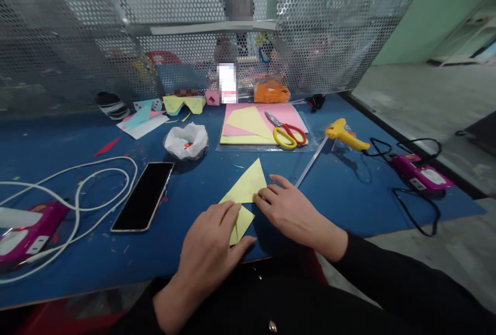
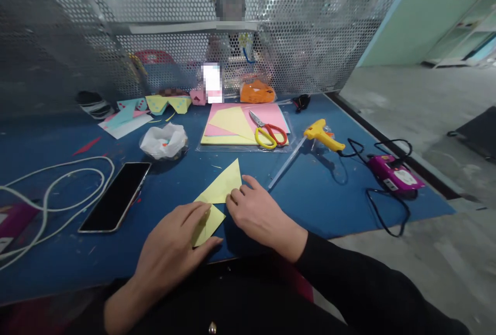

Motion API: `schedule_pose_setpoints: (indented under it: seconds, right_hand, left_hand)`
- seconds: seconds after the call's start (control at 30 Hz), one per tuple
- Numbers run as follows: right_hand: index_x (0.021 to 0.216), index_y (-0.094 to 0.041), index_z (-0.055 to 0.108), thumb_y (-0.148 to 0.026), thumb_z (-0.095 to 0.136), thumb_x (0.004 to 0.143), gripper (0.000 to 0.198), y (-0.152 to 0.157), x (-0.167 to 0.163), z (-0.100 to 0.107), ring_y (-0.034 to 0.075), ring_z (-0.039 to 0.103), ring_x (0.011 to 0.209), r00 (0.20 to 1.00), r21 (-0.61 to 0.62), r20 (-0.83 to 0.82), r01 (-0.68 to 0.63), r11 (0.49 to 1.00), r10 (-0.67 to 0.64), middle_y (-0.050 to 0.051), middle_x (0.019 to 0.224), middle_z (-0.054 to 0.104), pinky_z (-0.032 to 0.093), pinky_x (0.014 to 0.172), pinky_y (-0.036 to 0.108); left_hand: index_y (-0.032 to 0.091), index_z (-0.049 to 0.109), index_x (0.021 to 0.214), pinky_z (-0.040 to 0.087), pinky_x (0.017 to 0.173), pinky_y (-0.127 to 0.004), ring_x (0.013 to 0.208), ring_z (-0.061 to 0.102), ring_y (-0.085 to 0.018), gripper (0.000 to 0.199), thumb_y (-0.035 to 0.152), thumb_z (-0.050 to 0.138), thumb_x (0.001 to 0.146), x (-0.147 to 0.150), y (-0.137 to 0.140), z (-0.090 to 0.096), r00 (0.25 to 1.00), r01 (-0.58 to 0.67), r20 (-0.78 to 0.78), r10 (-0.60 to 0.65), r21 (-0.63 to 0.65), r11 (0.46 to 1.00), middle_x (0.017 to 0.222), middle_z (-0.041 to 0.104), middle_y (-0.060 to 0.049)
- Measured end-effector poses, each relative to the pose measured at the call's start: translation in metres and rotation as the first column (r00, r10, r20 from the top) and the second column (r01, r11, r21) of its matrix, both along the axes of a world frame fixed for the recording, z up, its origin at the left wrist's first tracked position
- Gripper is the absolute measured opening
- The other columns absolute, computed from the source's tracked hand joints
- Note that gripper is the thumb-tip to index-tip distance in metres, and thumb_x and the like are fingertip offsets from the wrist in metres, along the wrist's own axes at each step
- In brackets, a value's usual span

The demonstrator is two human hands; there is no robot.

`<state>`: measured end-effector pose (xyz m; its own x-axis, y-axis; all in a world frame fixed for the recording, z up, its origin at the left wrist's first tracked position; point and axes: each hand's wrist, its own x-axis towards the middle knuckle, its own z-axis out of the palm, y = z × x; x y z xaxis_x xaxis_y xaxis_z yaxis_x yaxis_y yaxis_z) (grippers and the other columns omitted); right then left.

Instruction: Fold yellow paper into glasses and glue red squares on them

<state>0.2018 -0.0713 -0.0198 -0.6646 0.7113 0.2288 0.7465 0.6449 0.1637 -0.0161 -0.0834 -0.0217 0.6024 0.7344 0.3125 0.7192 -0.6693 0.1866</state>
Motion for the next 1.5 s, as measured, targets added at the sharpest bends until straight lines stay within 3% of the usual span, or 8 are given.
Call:
schedule_pose_setpoints:
  seconds: [0.17, 0.37, 0.6, 0.8, 0.97, 1.23, 1.4, 1.5]
  right_hand:
    - [0.095, -0.013, 0.066, -0.009, 0.056, 0.089, 0.012, 0.002, -0.006, -0.004, 0.02, 0.06, 0.08, 1.0, 0.047, 0.02, -0.015, 0.999, 0.014, 0.006, 0.086, 0.066, 0.04, 0.101, 0.042]
    - [0.091, -0.017, 0.065, -0.009, 0.052, 0.092, 0.015, 0.007, -0.01, -0.004, 0.018, 0.058, 0.076, 0.984, 0.133, -0.147, 0.119, 0.984, -0.099, 0.002, 0.082, 0.066, 0.035, 0.103, 0.042]
    - [0.089, -0.022, 0.066, -0.014, 0.054, 0.093, 0.015, 0.014, -0.008, 0.031, 0.015, 0.057, 0.075, 0.893, 0.283, -0.449, 0.172, 0.944, -0.028, -0.001, 0.082, 0.07, 0.036, 0.094, 0.038]
    - [0.102, -0.017, 0.067, -0.014, 0.054, 0.093, 0.016, -0.015, -0.033, 0.025, 0.017, 0.051, 0.072, 0.993, 0.441, -0.114, 0.045, 0.897, 0.006, 0.003, 0.083, 0.067, 0.036, 0.083, 0.038]
    - [0.087, -0.016, 0.065, -0.009, 0.044, 0.091, 0.022, -0.03, -0.054, 0.009, 0.019, 0.046, 0.065, 0.995, 0.343, -0.069, 0.096, 0.935, -0.077, 0.003, 0.07, 0.057, 0.035, 0.077, 0.039]
    - [0.079, -0.017, 0.059, -0.01, 0.049, 0.089, 0.016, -0.038, -0.055, -0.013, 0.018, 0.046, 0.059, 0.988, 0.165, -0.125, 0.109, 0.98, -0.089, 0.002, 0.067, 0.056, 0.029, 0.066, 0.036]
    - [0.094, -0.018, 0.062, -0.039, 0.063, 0.091, 0.022, -0.041, -0.039, -0.003, 0.019, 0.056, 0.073, 0.968, -0.192, -0.224, 0.071, 0.979, -0.114, 0.003, 0.083, 0.064, 0.031, 0.065, 0.033]
    - [0.099, -0.019, 0.063, -0.031, 0.054, 0.097, 0.015, -0.03, -0.022, 0.023, 0.016, 0.058, 0.072, 0.979, -0.491, -0.179, -0.004, 0.871, -0.096, 0.003, 0.089, 0.065, 0.033, 0.061, 0.029]
  left_hand:
    - [0.012, 0.06, 0.111, 0.053, 0.072, -0.042, 0.091, 0.062, -0.029, 0.031, 0.03, 0.066, 0.086, 0.007, -0.002, -0.002, 0.998, 0.009, -0.068, -0.008, 0.016, 1.0, 0.104, 0.068, -0.013]
    - [0.015, 0.066, 0.095, 0.045, 0.067, -0.036, 0.08, 0.062, -0.023, 0.019, 0.013, 0.047, 0.095, 0.005, 0.006, 0.011, 0.997, 0.046, -0.07, -0.029, 0.256, 0.966, 0.085, 0.07, -0.006]
    - [0.018, 0.067, 0.094, 0.042, 0.097, -0.043, 0.098, 0.064, -0.023, 0.017, 0.011, 0.052, 0.093, -0.011, 0.036, 0.042, 0.994, -0.008, 0.102, -0.024, 0.303, 0.953, 0.095, 0.074, -0.004]
    - [0.021, 0.064, 0.081, 0.037, 0.107, -0.049, 0.112, 0.062, -0.023, 0.02, 0.004, 0.055, 0.083, -0.019, 0.056, 0.023, 0.973, -0.045, 0.231, 0.009, 0.153, 0.987, 0.102, 0.076, 0.0]
    - [0.018, 0.066, 0.098, 0.037, 0.105, -0.05, 0.123, 0.053, -0.029, 0.013, 0.013, 0.058, 0.089, -0.023, 0.045, 0.008, 1.0, -0.008, 0.008, 0.007, 0.204, 0.979, 0.124, 0.068, -0.008]
    - [0.018, 0.066, 0.094, 0.041, 0.068, -0.033, 0.087, 0.063, -0.02, 0.014, 0.014, 0.053, 0.095, -0.029, 0.042, -0.007, 0.985, 0.154, -0.104, -0.137, 0.184, 0.971, 0.095, 0.072, -0.003]
    - [0.016, 0.065, 0.097, 0.043, 0.068, -0.033, 0.088, 0.064, -0.021, 0.015, 0.011, 0.051, 0.095, -0.029, 0.042, -0.011, 0.984, 0.163, -0.099, -0.147, 0.179, 0.97, 0.098, 0.072, -0.005]
    - [0.015, 0.065, 0.096, 0.045, 0.067, -0.034, 0.085, 0.064, -0.022, 0.016, 0.011, 0.049, 0.095, -0.028, 0.041, -0.012, 0.984, 0.164, -0.097, -0.148, 0.187, 0.969, 0.097, 0.072, -0.007]
